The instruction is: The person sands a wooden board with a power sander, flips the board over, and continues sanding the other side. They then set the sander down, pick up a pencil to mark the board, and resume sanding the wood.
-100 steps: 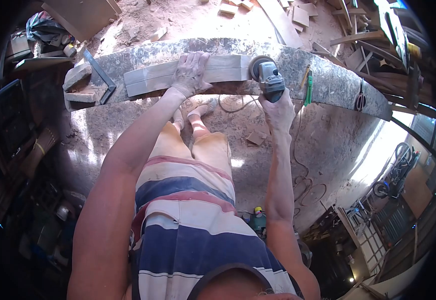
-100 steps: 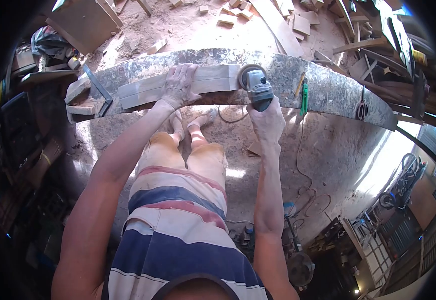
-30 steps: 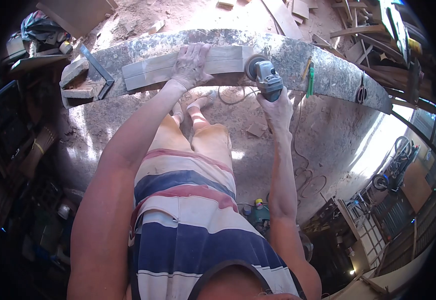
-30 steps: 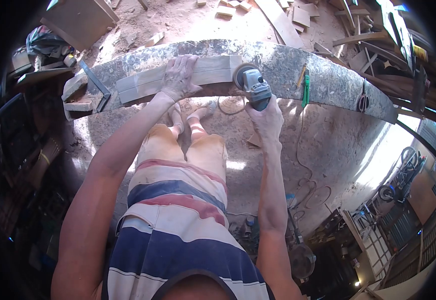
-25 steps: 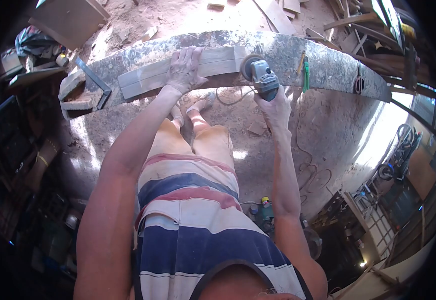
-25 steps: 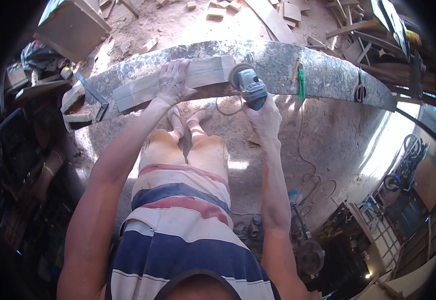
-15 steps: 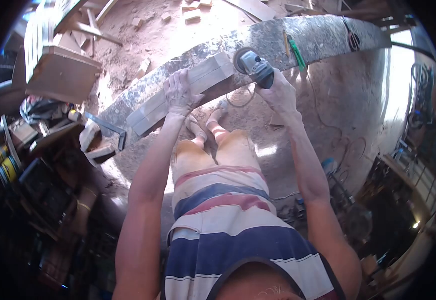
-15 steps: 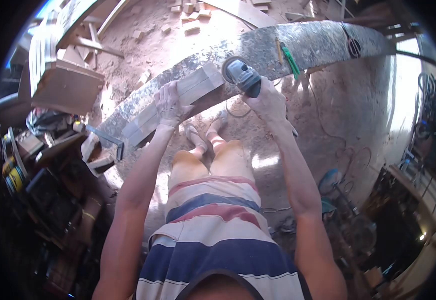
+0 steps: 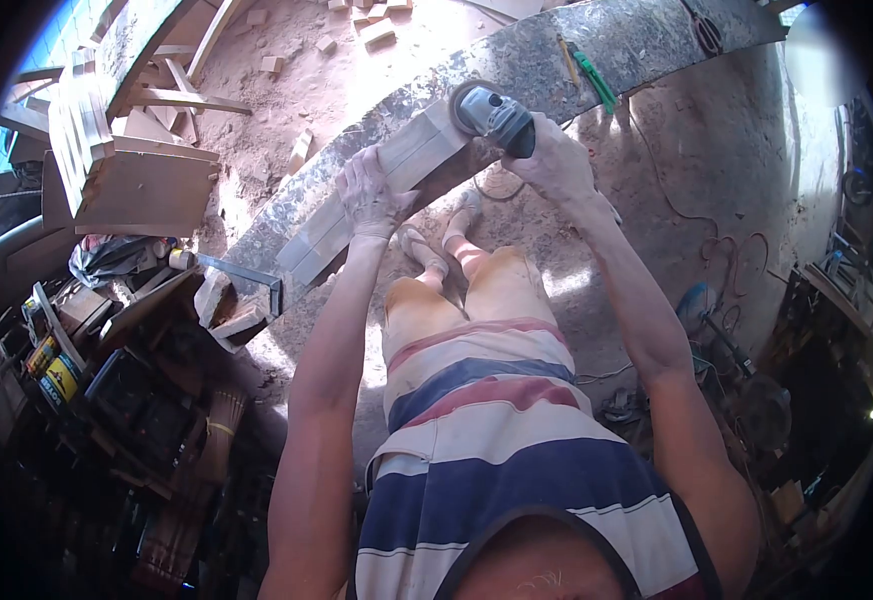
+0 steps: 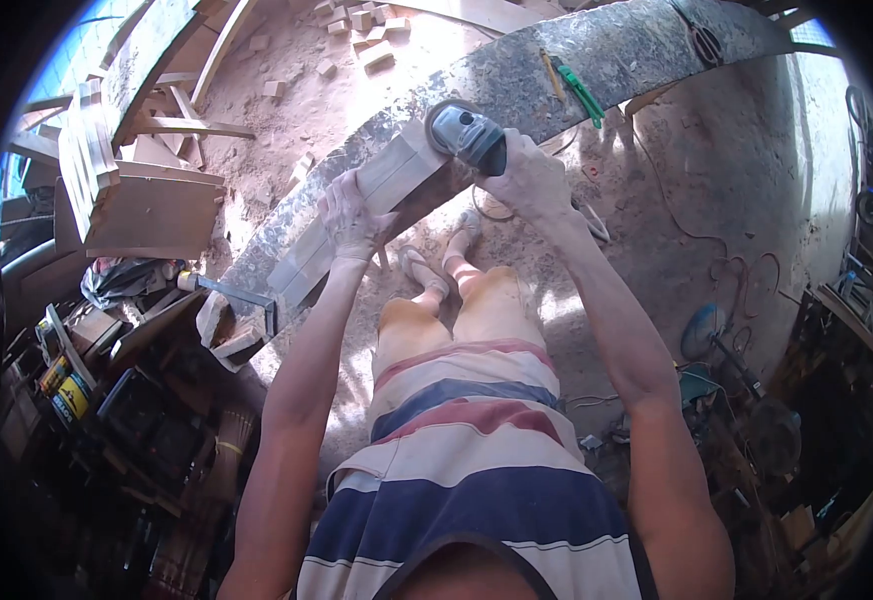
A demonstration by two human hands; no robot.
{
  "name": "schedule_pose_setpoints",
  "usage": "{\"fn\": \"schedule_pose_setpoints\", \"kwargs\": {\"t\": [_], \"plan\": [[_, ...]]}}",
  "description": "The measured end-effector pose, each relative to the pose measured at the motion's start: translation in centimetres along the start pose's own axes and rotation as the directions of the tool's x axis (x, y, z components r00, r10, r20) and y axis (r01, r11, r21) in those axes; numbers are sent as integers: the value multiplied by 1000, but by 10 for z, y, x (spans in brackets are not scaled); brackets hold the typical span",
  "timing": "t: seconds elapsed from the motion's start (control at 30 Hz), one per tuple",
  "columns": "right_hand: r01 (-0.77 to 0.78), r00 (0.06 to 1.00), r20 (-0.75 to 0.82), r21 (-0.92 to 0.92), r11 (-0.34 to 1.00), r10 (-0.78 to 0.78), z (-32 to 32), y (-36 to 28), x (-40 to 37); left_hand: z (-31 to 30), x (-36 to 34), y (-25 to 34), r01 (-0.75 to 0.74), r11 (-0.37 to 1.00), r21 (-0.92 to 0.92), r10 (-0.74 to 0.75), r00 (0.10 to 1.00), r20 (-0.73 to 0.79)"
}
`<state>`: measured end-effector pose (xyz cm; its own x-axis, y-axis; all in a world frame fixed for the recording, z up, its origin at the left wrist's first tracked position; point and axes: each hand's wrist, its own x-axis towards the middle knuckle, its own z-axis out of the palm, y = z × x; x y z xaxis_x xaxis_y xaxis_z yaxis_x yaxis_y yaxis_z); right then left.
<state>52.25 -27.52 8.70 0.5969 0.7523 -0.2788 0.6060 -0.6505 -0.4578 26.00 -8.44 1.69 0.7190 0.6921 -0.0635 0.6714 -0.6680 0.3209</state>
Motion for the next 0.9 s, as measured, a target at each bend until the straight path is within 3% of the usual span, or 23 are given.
{"fn": "schedule_pose_setpoints", "kwargs": {"t": [0.17, 0.27, 0.5, 0.63, 0.67, 0.8, 0.9], "plan": [[23, 999, 44, 71, 997, -26, -2, -4, -4, 1, 2, 0, -5, 1000, -26, 5, 1000, -9], [-20, 999, -33, 13, 1000, 20, -5, 5, -9, 4, 0, -2, -3, 1000, -5, 3, 1000, -7], [-339, 925, -132, 135, 931, 356, -40, 5, -50, 20, -1, -10, -45, 998, 33, 47, 996, -77], [-250, 945, -140, 273, 929, 295, -43, -7, -91, 29, -1, -14, -43, 999, -16, 42, 995, -90], [-211, 951, -149, 327, 921, 271, -40, -7, -102, 33, -3, -17, -79, 996, -46, 68, 976, -207], [-258, 951, -88, 302, 918, 296, -30, 0, -149, 39, -2, -17, -72, 997, 23, 74, 985, -158], [-261, 954, -70, 276, 925, 291, -29, -6, -176, -10, -18, -6, -158, 985, -68, 124, 927, -353]]}}
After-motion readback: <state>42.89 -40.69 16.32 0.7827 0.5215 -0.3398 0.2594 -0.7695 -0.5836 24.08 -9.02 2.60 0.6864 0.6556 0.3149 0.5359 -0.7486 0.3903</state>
